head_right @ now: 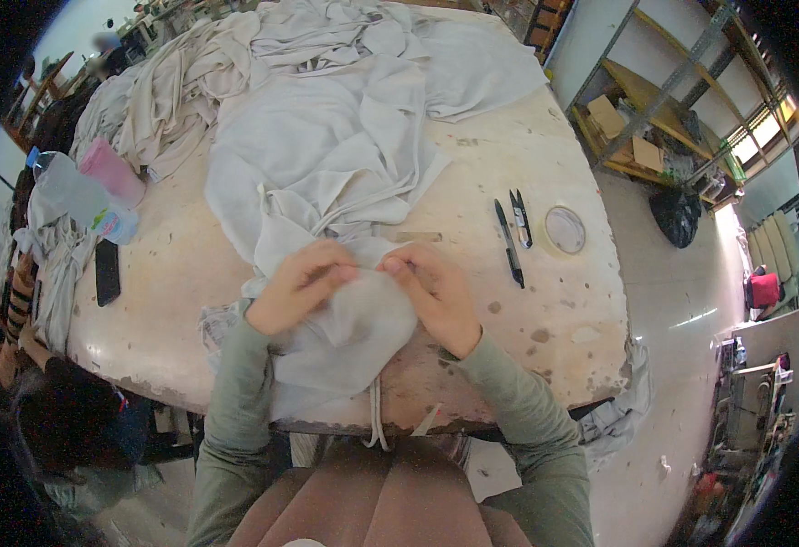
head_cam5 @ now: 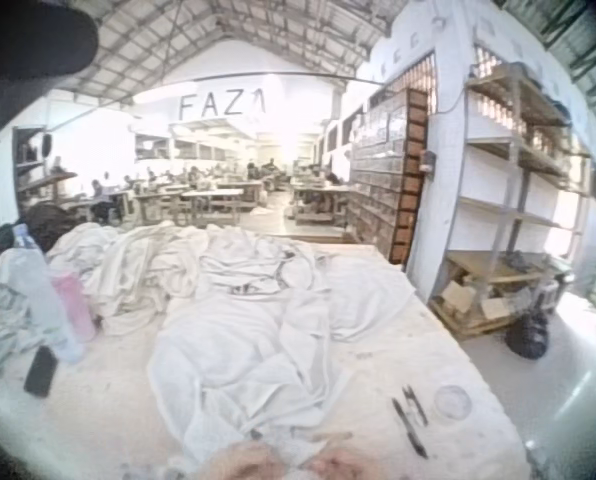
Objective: The person marks a spot on a light-colored garment with a black marker, then repeatedly folds and tapes sections of the fabric with clear tape. The garment is handled one at a time on a work table in a textile workshop.
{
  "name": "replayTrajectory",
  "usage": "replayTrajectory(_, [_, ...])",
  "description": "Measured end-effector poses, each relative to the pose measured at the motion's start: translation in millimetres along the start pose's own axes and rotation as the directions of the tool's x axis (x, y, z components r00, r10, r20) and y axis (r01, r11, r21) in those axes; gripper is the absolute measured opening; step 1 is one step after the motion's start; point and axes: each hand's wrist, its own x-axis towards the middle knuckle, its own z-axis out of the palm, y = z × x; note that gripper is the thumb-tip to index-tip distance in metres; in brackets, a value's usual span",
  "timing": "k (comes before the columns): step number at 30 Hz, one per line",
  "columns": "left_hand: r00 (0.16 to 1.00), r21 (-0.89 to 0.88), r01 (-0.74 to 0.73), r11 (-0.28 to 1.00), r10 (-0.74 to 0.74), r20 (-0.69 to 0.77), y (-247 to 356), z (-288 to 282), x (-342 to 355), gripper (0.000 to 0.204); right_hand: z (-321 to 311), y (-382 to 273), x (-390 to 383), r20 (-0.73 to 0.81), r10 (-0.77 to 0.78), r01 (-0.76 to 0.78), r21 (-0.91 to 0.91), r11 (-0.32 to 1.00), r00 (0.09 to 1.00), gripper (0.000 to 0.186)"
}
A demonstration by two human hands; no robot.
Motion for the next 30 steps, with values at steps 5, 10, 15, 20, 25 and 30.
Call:
replayTrajectory(5, [0.975, -0.177, -0.101, 0.979, 0.063, -0.212, 9.7, -28.2, -16.9, 0.016, -5.7, 4.0, 5.4, 0.175, -0.053, 0.09, -0.213, 0.973, 0.983, 0.024])
replayTrajectory(10, [0.977, -0.075, -0.055, 0.996, 0.039, -0.211, 22.4, -43.4, -26.2, 0.015, -5.6, -6.0, 3.1, 0.033, -0.079, 0.078, 0.049, 0.996, 0.996, 0.022])
replayTrajectory(15, [0.954, -0.068, 0.073, 0.995, -0.09, -0.285, 47.4, -42.6, -41.3, 0.016, -33.4, -27.4, -3.0, 0.012, -0.079, 0.073, 0.27, 0.96, 0.997, 0.022])
replayTrajectory(20, [0.844, -0.246, -0.079, 0.966, -0.066, -0.532, 59.2, -36.7, -54.1, 0.024, -45.3, -34.1, -4.0, 0.205, -0.042, -0.008, 0.237, 0.972, 0.978, 0.02])
replayTrajectory(25, [0.743, -0.602, -0.443, 0.665, -0.104, -0.662, 67.8, -43.5, -59.9, 0.021, -36.3, -28.5, 1.0, 0.327, -0.016, -0.025, 0.122, 0.992, 0.945, 0.021])
replayTrajectory(30, [0.497, -0.422, -0.401, 0.813, -0.193, -0.846, 73.0, -44.3, -62.9, 0.022, -42.8, -28.2, 5.9, 0.3, -0.169, 0.173, 0.012, 0.985, 0.939, 0.02])
